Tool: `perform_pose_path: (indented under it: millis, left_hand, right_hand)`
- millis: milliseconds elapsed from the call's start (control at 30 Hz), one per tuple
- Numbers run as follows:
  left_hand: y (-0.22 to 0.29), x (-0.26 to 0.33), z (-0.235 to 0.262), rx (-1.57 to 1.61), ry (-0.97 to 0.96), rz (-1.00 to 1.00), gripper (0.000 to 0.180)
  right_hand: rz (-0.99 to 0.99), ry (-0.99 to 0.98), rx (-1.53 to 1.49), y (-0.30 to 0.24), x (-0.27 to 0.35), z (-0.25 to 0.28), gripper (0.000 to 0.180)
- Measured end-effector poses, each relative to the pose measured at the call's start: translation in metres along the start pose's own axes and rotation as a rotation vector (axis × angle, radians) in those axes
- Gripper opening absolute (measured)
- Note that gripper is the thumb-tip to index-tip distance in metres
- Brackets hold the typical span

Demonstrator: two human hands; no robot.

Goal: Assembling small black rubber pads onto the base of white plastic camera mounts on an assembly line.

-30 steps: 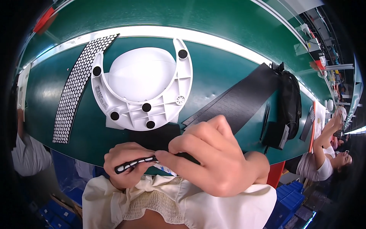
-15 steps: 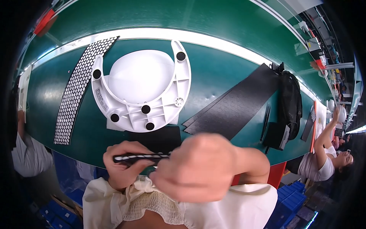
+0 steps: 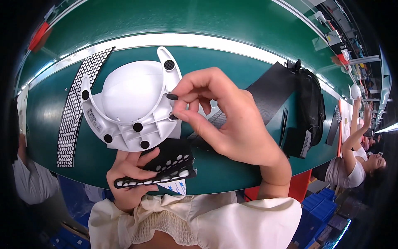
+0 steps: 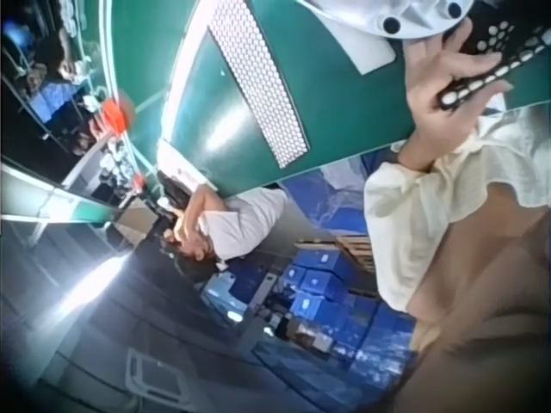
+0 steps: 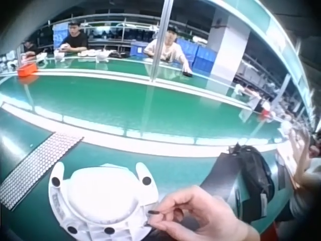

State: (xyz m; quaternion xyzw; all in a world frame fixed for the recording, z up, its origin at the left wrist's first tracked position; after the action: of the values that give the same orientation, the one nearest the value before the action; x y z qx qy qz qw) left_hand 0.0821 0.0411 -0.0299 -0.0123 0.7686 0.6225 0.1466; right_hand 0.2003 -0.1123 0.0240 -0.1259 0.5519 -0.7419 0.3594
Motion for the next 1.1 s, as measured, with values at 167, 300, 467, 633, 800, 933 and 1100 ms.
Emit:
perform_pose_path:
  millis: [167, 300, 467, 633, 800, 933, 1100]
  left_hand:
    - [-0.0015, 0.0035, 0.0009, 0.04, 0.076, -0.012, 0.02]
    - [-0.0042, 0.002, 0.0019, 0.08, 0.055, -0.055, 0.026]
    - [-0.0056, 0.0046, 0.0029, 0.112, 0.048, -0.037, 0.026]
    - [-0.0033, 0.0045, 0.002, 0.112, 0.096, -0.024, 0.025]
    - [-0.0044, 0.0059, 0.0027, 0.125, 0.107, -0.024, 0.025]
    - [-0.0061, 0.0076, 0.0039, 0.141, 0.092, -0.017, 0.024]
    - [-0.0056, 0.0067, 0.0021, 0.153, 0.109, -0.042, 0.023]
  right_hand:
    - [-0.018, -0.008, 0.015, -0.0019, -0.0004, 0.0003, 0.029]
    - [-0.043, 0.027, -0.095, 0.0024, -0.0002, 0.0001, 0.027]
    - [-0.029, 0.004, -0.026, -0.0014, 0.0004, -0.0005, 0.027]
    - [-0.003, -0.017, 0.023, -0.0019, -0.0005, -0.0018, 0.028]
    - [0.04, -0.009, 0.073, -0.0033, 0.0002, -0.0009, 0.028]
    - [0.033, -0.007, 0.092, -0.0041, -0.0001, -0.0013, 0.028]
    - [0.049, 0.007, 0.126, -0.0027, 0.0001, -0.0024, 0.025]
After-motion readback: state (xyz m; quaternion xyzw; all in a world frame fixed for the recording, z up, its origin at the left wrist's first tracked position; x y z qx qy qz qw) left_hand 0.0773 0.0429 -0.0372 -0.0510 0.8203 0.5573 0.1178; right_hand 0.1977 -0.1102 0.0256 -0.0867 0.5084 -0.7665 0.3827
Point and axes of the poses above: each hand's wrist, its own x-axis away from the middle knuckle, its own z-axis out of the back of the hand, y = z × x, the point moved 3 cm from there along -x, towards the middle knuckle, and after that the axes turned 5 degrees about -y, right-handed, at the moved point
